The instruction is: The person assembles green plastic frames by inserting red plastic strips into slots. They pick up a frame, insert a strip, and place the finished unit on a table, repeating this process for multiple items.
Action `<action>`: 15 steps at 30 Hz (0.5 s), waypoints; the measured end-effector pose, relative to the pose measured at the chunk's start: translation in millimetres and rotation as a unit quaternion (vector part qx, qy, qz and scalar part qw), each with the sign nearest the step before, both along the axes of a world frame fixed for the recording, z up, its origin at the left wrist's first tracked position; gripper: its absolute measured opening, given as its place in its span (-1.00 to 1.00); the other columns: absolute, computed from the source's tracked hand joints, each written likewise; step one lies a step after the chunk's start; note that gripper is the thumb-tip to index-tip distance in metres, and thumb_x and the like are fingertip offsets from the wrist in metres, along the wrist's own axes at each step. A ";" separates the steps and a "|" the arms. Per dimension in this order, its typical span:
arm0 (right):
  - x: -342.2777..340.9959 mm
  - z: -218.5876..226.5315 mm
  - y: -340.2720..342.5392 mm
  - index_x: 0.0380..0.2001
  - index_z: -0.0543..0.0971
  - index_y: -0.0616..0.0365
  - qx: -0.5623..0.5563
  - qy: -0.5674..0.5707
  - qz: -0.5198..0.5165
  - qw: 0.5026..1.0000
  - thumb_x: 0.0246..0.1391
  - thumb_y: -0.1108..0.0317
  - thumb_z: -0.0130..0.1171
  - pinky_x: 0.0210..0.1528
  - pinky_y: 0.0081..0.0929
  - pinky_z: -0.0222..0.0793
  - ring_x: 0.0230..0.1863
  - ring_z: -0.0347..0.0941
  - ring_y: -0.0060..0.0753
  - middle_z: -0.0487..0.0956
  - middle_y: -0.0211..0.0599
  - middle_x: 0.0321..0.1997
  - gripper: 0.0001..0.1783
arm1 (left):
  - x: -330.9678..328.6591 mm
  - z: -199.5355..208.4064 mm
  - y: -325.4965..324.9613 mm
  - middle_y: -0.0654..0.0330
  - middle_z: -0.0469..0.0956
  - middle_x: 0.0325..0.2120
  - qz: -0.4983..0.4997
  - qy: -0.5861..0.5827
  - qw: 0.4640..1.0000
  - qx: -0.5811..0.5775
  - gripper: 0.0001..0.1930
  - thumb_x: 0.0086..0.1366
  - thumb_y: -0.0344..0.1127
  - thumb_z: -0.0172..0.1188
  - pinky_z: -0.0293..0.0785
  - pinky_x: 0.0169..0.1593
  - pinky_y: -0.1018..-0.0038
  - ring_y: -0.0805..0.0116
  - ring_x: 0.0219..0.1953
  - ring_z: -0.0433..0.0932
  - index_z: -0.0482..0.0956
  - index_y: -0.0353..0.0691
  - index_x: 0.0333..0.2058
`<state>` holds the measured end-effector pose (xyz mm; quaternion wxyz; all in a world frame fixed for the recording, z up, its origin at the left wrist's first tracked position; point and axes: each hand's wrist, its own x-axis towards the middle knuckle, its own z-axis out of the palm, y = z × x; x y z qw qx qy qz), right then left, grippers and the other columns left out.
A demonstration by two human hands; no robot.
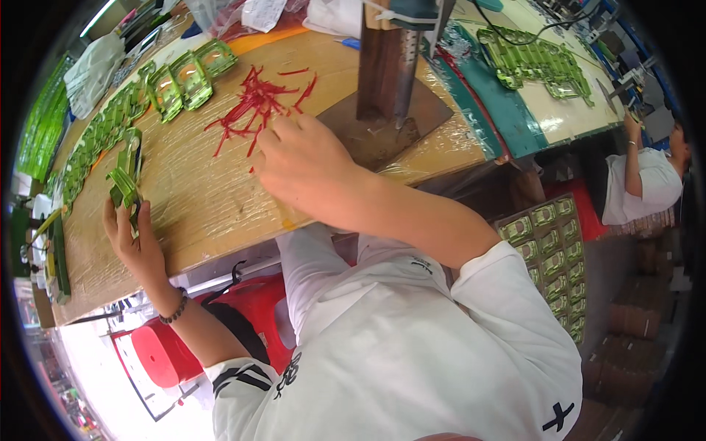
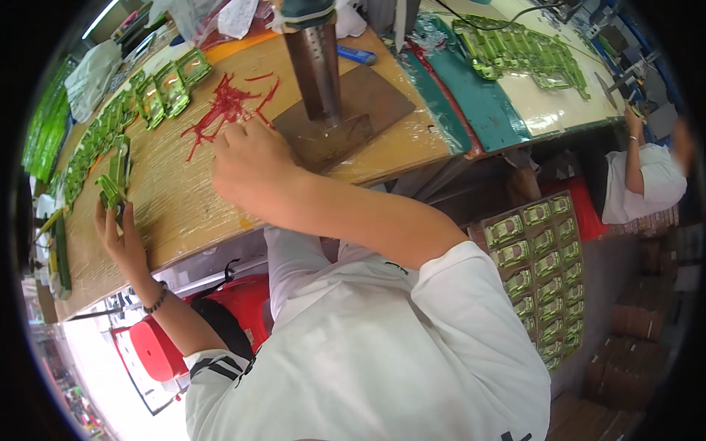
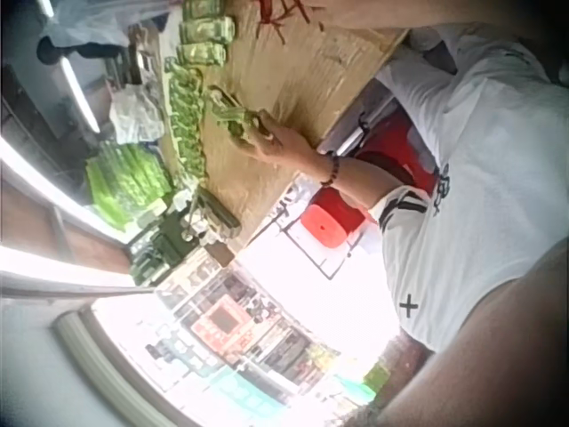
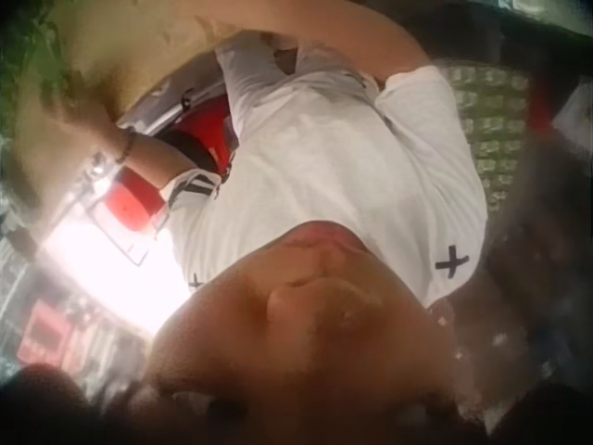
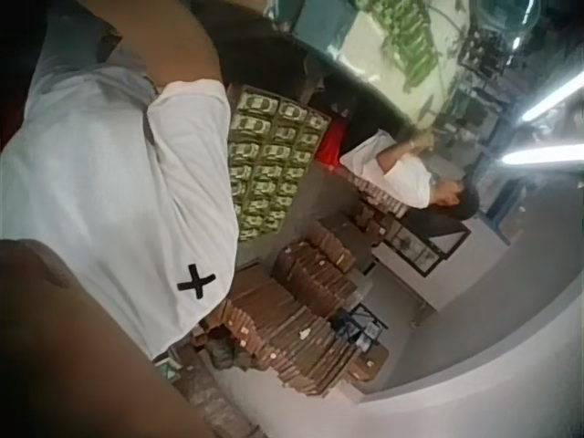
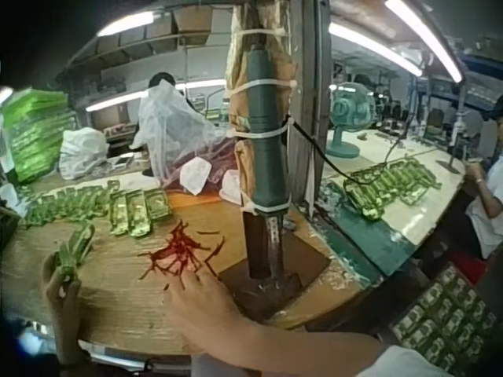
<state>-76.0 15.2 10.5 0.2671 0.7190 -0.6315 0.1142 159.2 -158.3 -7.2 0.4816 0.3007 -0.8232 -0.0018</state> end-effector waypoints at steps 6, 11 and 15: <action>2.6 -0.3 -9.3 -0.45 0.46 0.12 -0.040 -0.098 -0.047 0.993 -0.17 0.39 0.05 -0.40 -0.44 0.32 -0.41 0.39 -0.32 0.46 -0.34 -0.51 -0.87 | -30.8 -10.1 45.8 0.02 0.39 -0.13 -0.166 0.286 0.915 0.230 -0.85 0.03 -0.59 0.17 0.29 -0.03 0.36 0.15 -0.03 0.34 0.48 -0.40 -0.36; 1.4 2.7 -1.9 -0.24 0.46 0.30 -0.203 -0.311 0.036 0.928 -0.05 0.57 0.11 -0.37 -0.52 0.44 -0.37 0.53 -0.32 0.57 -0.17 -0.35 -0.76 | -74.8 1.2 101.0 -0.05 0.37 -0.14 -0.335 0.278 0.849 0.300 -0.75 0.01 -0.35 0.26 0.18 0.03 0.32 0.10 -0.03 0.30 0.47 -0.31 -0.33; 14.4 17.9 10.6 -0.25 0.49 0.35 -0.272 -0.490 0.121 0.819 -0.12 0.66 0.15 -0.36 -0.55 0.47 -0.36 0.55 -0.34 0.57 -0.10 -0.37 -0.73 | -78.1 -3.6 96.6 -0.05 0.35 -0.14 -0.401 0.199 0.847 0.287 -0.67 0.01 -0.27 0.29 0.22 0.01 0.32 0.10 -0.07 0.35 0.48 -0.36 -0.29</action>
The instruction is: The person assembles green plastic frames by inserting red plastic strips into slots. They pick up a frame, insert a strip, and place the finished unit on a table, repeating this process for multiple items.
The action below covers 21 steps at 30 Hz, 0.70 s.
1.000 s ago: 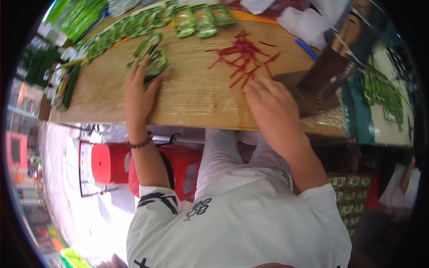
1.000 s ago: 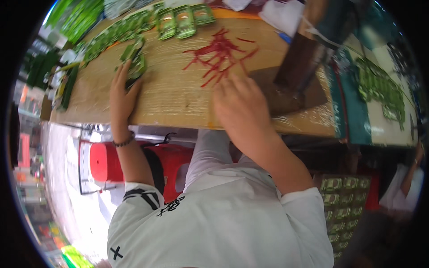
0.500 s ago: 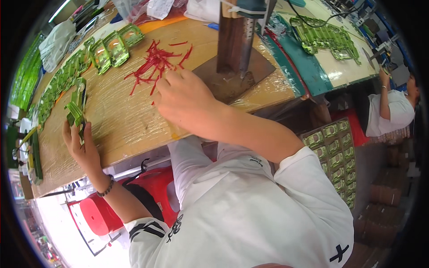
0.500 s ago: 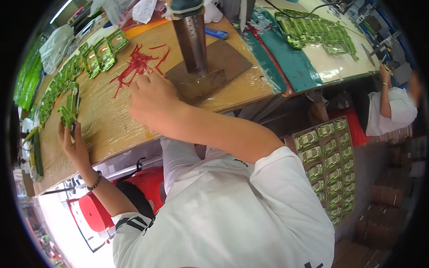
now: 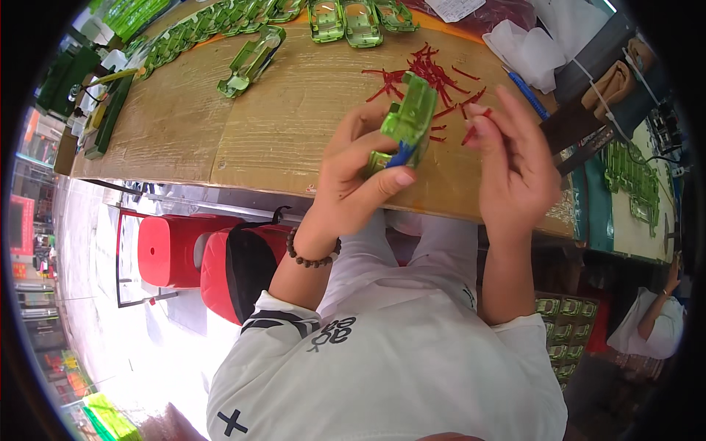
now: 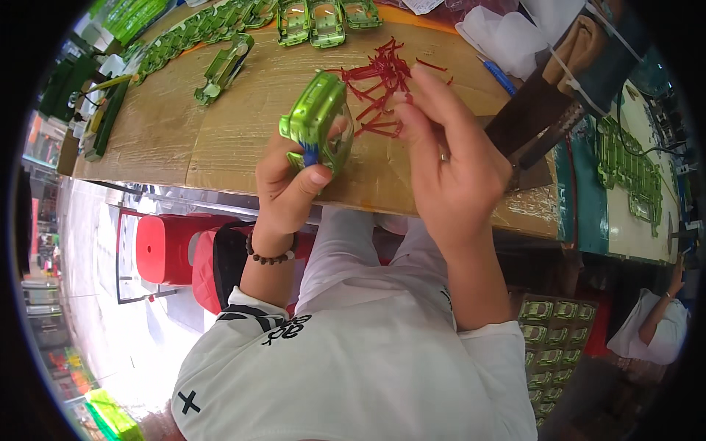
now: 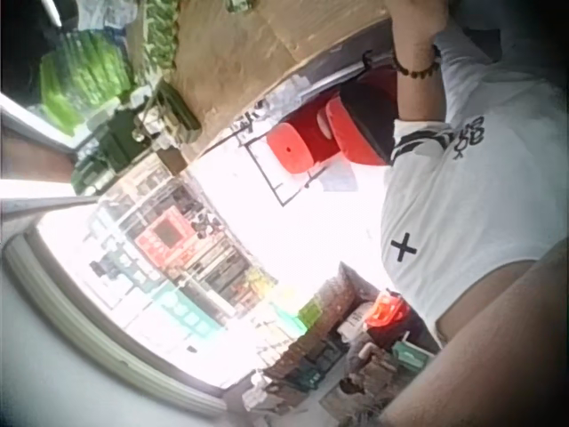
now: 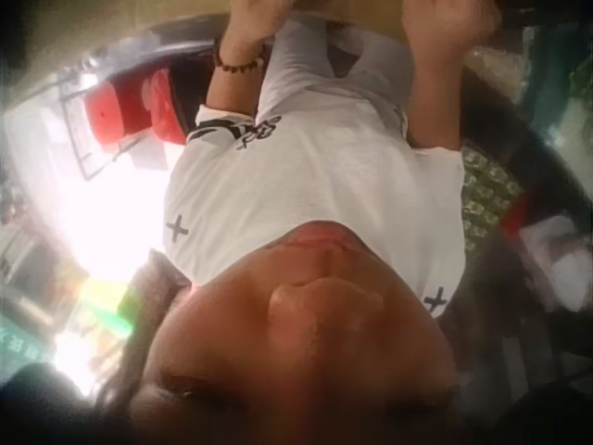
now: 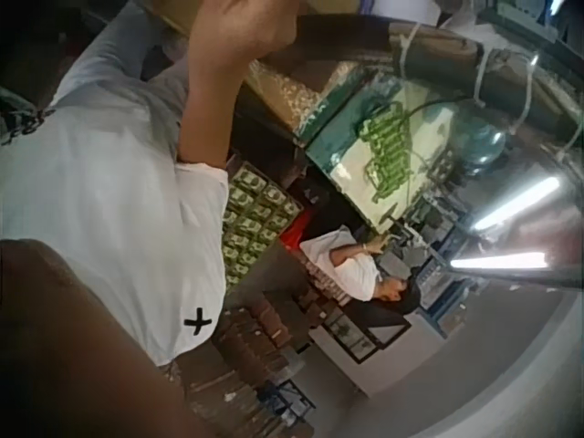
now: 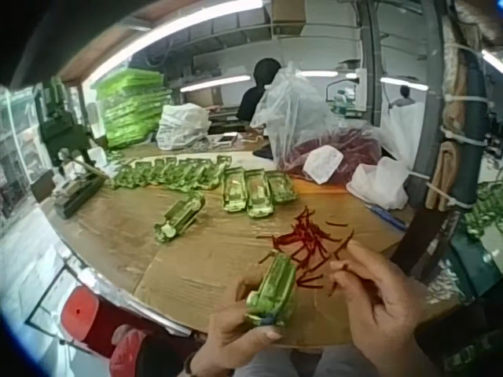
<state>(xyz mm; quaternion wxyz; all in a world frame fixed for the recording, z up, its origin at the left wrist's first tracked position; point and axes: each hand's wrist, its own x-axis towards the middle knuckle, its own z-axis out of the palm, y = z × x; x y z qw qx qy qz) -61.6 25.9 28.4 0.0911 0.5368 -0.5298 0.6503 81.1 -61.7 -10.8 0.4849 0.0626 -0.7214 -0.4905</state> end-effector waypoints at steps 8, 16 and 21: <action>-5.2 22.1 1.5 -0.31 0.49 0.45 -0.079 0.228 0.083 0.967 -0.12 0.76 0.06 -0.21 -0.44 0.47 -0.30 0.53 -0.20 0.55 0.08 -0.34 -0.78 | -1.0 -0.7 -3.5 -0.03 0.33 -0.13 -0.048 0.008 0.997 -0.067 -0.61 -0.02 -0.27 0.32 0.37 -0.10 0.38 0.18 -0.14 0.41 0.52 -0.35 -0.23; -8.8 30.9 -1.5 -0.40 0.52 0.45 -0.054 0.313 0.109 0.942 -0.26 0.77 0.10 -0.23 -0.35 0.48 -0.29 0.53 -0.06 0.54 0.12 -0.35 -0.77 | -1.8 -3.2 -2.5 -0.02 0.34 -0.14 -0.038 0.026 0.997 -0.061 -0.61 -0.03 -0.26 0.33 0.39 -0.17 0.44 0.23 -0.21 0.43 0.53 -0.35 -0.24; -10.4 29.4 -2.7 -0.40 0.53 0.45 -0.062 0.323 0.093 0.940 -0.28 0.76 0.10 -0.24 -0.34 0.48 -0.30 0.53 -0.04 0.54 0.13 -0.35 -0.76 | -0.4 -1.7 -2.4 -0.01 0.34 -0.14 -0.035 0.006 0.998 -0.054 -0.60 -0.04 -0.24 0.33 0.39 -0.22 0.48 0.27 -0.26 0.44 0.54 -0.33 -0.23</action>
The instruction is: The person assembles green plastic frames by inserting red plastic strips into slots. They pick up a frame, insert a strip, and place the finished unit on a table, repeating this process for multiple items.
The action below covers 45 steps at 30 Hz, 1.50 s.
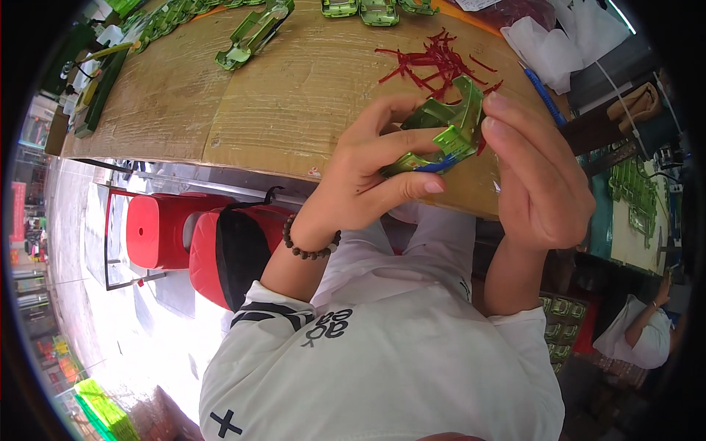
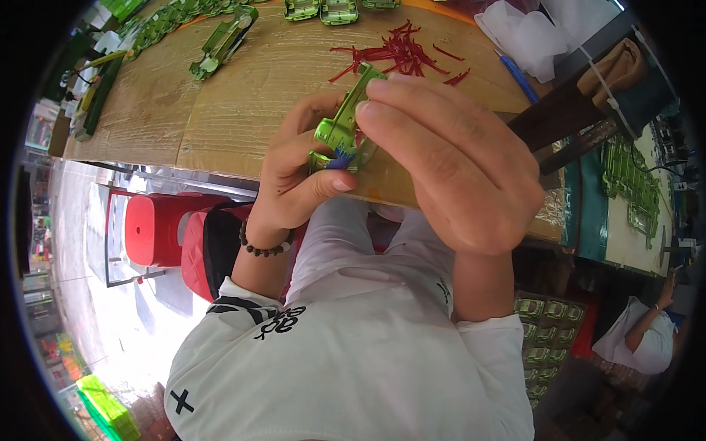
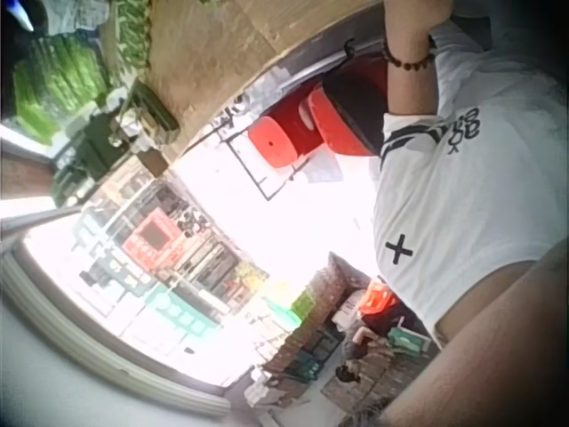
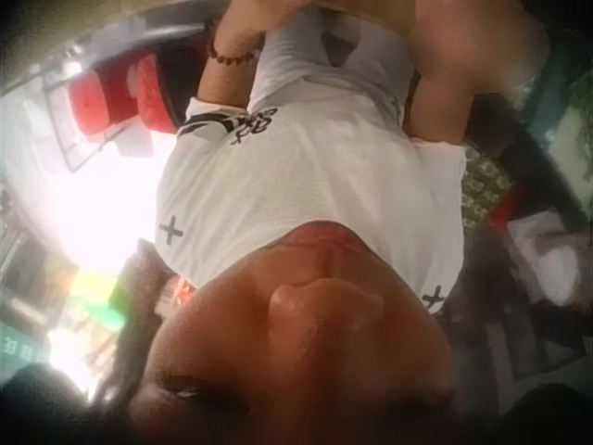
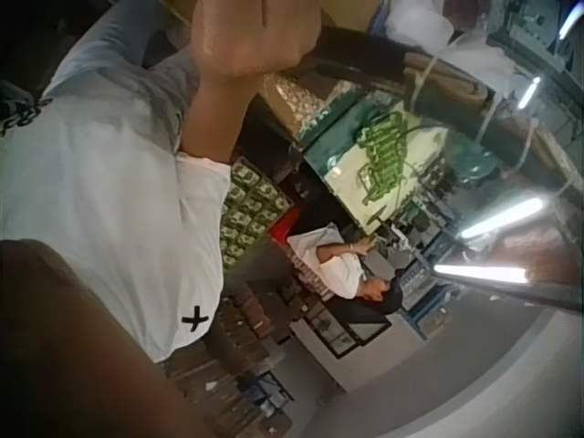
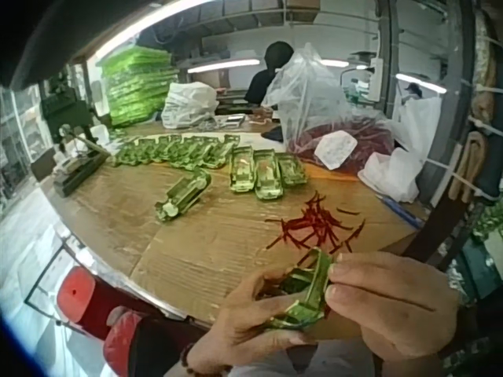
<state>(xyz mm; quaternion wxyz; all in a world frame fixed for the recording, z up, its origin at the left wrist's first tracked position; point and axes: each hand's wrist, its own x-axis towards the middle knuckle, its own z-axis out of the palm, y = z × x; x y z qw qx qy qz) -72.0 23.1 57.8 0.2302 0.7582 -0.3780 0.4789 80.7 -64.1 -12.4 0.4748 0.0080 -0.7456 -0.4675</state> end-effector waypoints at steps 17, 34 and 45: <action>9.3 -29.4 -4.2 -0.36 0.54 0.27 -0.068 -0.079 -0.020 0.994 -0.24 0.53 0.22 -0.27 -0.38 0.53 -0.29 0.52 -0.12 0.53 -0.11 -0.29 -0.75 | -0.7 -3.0 -1.5 -0.01 0.35 -0.14 0.002 -0.001 1.000 -0.025 -0.62 -0.04 -0.23 0.32 0.37 -0.21 0.46 0.24 -0.26 0.43 0.56 -0.28 -0.23; 24.1 -48.3 45.6 -0.21 0.44 0.03 -0.028 -0.082 -0.060 0.994 -0.23 0.14 0.36 -0.23 -0.40 0.47 -0.21 0.44 -0.22 0.44 -0.26 -0.18 -0.51 | 14.4 -11.0 41.2 -0.03 0.32 -0.14 -0.049 -0.026 0.998 -0.014 -0.57 -0.01 -0.10 0.27 0.37 -0.28 0.44 0.21 -0.26 0.42 0.56 -0.17 -0.16; 26.5 -47.5 67.1 -0.30 0.50 -0.05 -0.049 -0.150 -0.068 0.985 -0.20 0.06 0.30 -0.44 -0.55 0.44 -0.28 0.46 -0.36 0.48 -0.38 -0.26 -0.62 | 7.4 -5.1 78.1 -0.15 0.28 -0.08 -0.072 -0.011 0.996 0.048 -0.61 0.13 -0.10 0.17 0.40 -0.23 0.37 0.08 -0.14 0.42 0.51 -0.29 -0.19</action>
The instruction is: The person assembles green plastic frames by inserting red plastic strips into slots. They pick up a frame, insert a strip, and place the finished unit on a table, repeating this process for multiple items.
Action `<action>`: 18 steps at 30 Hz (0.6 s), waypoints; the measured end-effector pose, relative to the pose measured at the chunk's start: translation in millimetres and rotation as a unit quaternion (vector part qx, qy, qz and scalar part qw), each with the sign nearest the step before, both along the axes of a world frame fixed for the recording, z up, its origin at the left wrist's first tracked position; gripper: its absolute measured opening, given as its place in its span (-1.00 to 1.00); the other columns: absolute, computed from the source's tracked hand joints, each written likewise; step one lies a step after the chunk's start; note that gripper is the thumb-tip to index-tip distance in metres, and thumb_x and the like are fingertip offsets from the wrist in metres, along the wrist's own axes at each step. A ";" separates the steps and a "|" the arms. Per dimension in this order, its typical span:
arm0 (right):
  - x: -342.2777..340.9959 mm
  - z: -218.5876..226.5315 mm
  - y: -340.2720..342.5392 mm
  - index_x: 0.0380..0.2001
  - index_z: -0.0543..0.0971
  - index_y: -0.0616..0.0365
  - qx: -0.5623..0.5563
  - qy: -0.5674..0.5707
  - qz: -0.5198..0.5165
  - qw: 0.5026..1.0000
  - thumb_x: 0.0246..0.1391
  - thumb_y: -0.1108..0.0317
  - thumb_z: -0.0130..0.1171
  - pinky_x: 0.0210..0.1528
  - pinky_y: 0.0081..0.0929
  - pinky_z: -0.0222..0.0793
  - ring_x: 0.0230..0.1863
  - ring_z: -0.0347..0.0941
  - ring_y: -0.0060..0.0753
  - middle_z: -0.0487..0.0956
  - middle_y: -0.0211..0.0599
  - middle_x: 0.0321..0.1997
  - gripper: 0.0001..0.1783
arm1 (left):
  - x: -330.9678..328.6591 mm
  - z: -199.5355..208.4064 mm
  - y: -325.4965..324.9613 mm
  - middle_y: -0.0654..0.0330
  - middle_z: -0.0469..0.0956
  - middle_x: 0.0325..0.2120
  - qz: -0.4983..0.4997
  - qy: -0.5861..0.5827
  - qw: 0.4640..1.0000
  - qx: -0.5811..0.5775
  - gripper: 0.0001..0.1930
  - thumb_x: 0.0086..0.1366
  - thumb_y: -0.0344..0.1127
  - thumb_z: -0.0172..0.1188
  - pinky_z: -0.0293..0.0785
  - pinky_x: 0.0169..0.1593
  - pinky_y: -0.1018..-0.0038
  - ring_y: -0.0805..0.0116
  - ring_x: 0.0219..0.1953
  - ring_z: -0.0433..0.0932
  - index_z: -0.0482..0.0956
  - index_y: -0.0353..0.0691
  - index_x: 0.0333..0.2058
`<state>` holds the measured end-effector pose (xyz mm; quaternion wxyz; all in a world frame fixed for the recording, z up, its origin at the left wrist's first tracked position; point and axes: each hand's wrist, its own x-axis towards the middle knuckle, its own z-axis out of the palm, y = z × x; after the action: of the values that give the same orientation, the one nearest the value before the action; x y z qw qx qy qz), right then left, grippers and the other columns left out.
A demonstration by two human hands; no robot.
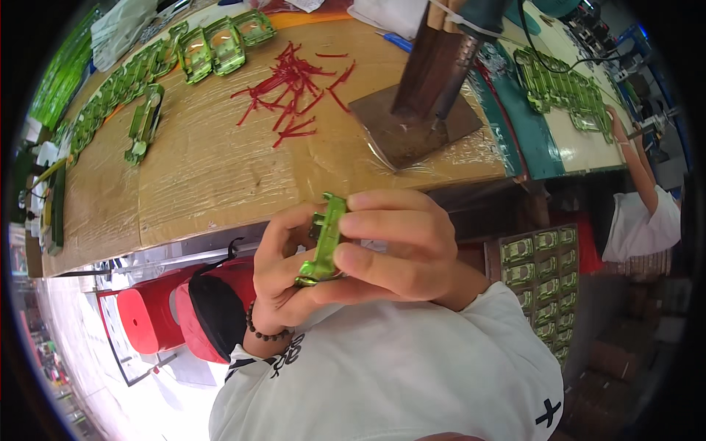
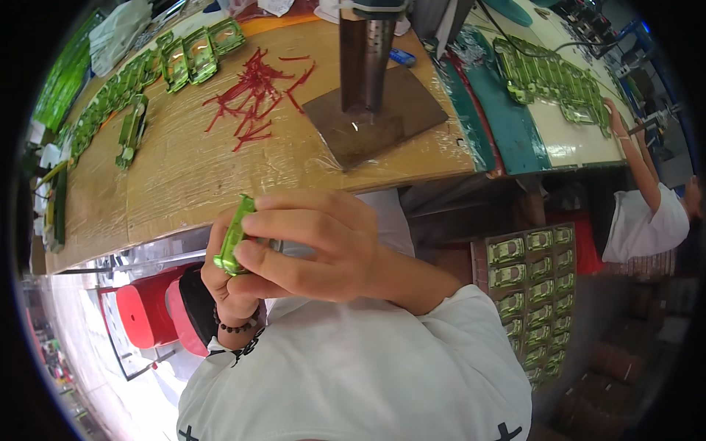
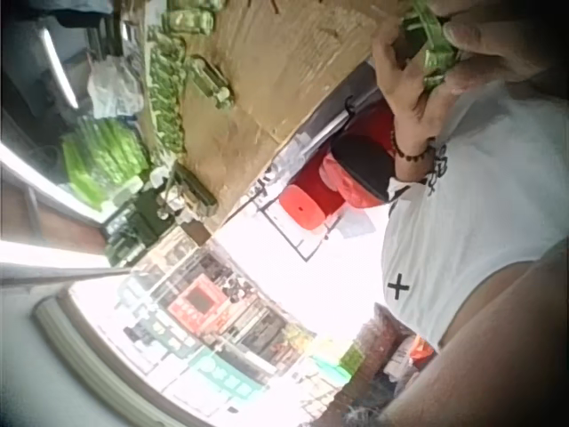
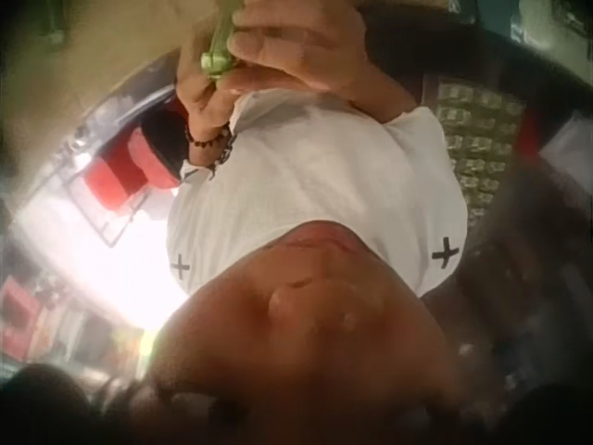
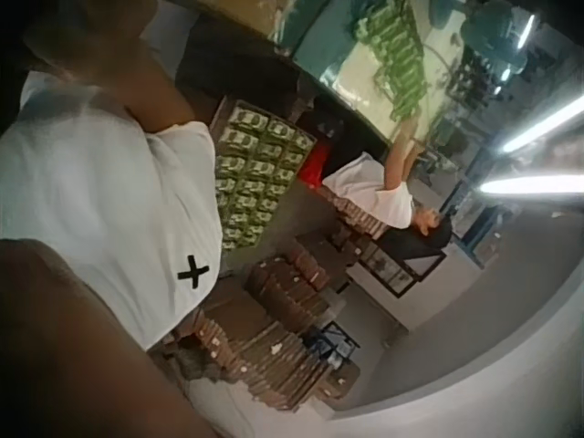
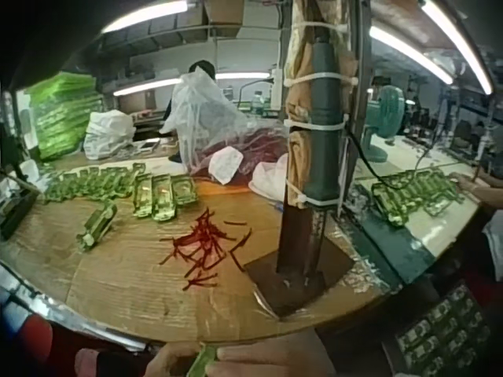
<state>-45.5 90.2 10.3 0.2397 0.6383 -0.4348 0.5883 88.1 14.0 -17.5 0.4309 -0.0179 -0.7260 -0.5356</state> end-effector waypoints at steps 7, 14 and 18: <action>0.0 -2.0 4.6 -0.34 0.53 -0.06 -0.013 -0.027 -0.029 0.999 -0.14 0.05 0.23 -0.49 -0.59 0.43 -0.31 0.51 -0.33 0.51 -0.42 -0.28 -0.69 | -0.2 1.2 10.0 -0.17 0.23 -0.03 -0.027 -0.022 0.996 0.078 -0.62 0.14 -0.09 0.17 0.40 -0.12 0.30 0.08 -0.13 0.43 0.50 -0.31 -0.23; -2.8 -6.9 11.0 -0.29 0.52 0.10 -0.005 -0.062 0.033 0.998 -0.24 0.20 0.34 -0.31 -0.43 0.50 -0.24 0.51 -0.17 0.50 -0.21 -0.24 -0.60 | -6.2 2.7 10.0 -0.16 0.26 -0.05 -0.025 -0.028 0.999 0.028 -0.61 0.12 -0.10 0.19 0.40 -0.15 0.32 0.11 -0.15 0.44 0.50 -0.27 -0.18; -5.9 -11.7 24.1 -0.25 0.50 0.23 0.041 -0.068 0.033 0.996 -0.30 0.30 0.39 -0.21 -0.40 0.49 -0.18 0.49 -0.07 0.49 -0.10 -0.17 -0.52 | -7.1 4.7 5.2 -0.14 0.28 -0.08 -0.006 -0.058 0.998 -0.037 -0.58 0.08 -0.11 0.23 0.38 -0.25 0.41 0.18 -0.21 0.43 0.51 -0.27 -0.16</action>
<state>-51.4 114.3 -1.4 0.1633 0.6204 -0.4525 0.6195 81.0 19.2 -12.8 0.3840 -0.0075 -0.7688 -0.5113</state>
